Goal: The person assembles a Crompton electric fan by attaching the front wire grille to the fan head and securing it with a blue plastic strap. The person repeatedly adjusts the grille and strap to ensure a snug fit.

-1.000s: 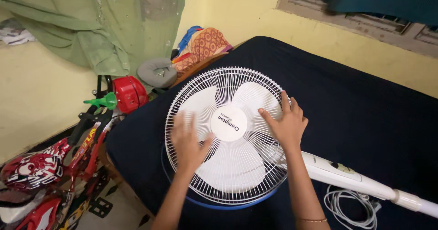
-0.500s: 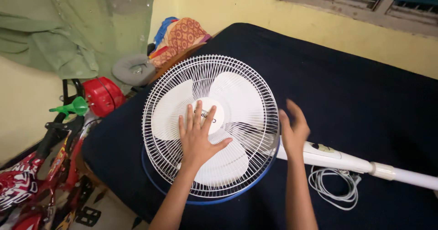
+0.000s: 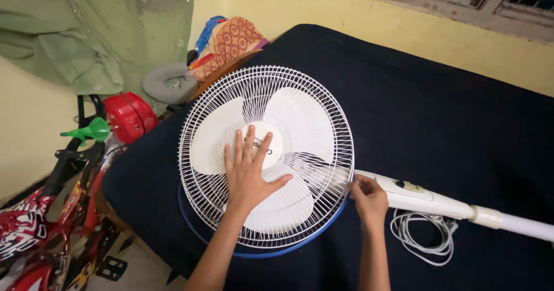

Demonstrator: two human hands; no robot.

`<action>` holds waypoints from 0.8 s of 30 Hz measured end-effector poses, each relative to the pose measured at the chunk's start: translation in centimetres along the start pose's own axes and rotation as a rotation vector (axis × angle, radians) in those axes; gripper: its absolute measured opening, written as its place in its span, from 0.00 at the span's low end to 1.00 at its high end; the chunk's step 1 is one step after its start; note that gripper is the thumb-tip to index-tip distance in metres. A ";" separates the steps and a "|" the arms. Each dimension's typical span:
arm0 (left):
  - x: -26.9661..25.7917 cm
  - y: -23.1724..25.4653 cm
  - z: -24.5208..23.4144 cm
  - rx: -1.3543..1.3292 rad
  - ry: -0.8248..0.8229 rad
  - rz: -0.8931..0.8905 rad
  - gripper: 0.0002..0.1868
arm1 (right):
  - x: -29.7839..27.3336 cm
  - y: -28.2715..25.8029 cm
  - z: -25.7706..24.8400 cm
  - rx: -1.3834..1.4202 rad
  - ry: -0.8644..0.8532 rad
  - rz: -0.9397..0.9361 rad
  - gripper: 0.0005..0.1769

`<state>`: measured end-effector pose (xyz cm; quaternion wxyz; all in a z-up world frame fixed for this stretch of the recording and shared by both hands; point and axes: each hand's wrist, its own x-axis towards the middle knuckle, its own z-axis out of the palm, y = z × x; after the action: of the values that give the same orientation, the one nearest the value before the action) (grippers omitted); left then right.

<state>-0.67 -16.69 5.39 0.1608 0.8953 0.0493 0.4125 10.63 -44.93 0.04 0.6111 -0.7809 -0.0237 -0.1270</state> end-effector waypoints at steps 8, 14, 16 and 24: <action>-0.2 -0.2 0.6 -0.001 -0.001 0.017 0.56 | 0.2 2.0 -2.6 0.050 -0.163 0.069 0.31; -0.1 -0.2 0.6 0.011 -0.009 0.012 0.57 | 1.4 0.3 -2.3 0.250 0.050 -0.169 0.26; -0.2 -0.3 0.6 -0.003 -0.017 0.008 0.56 | 2.1 -1.6 -1.7 0.252 0.048 -0.258 0.25; -0.1 -0.1 0.4 -0.004 -0.024 -0.003 0.57 | 5.6 -9.2 3.9 0.127 0.019 -0.443 0.24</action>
<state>-0.44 -16.72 5.09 0.1640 0.8998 0.0477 0.4016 14.93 -39.51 9.18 0.6166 -0.7152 -0.1970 -0.2635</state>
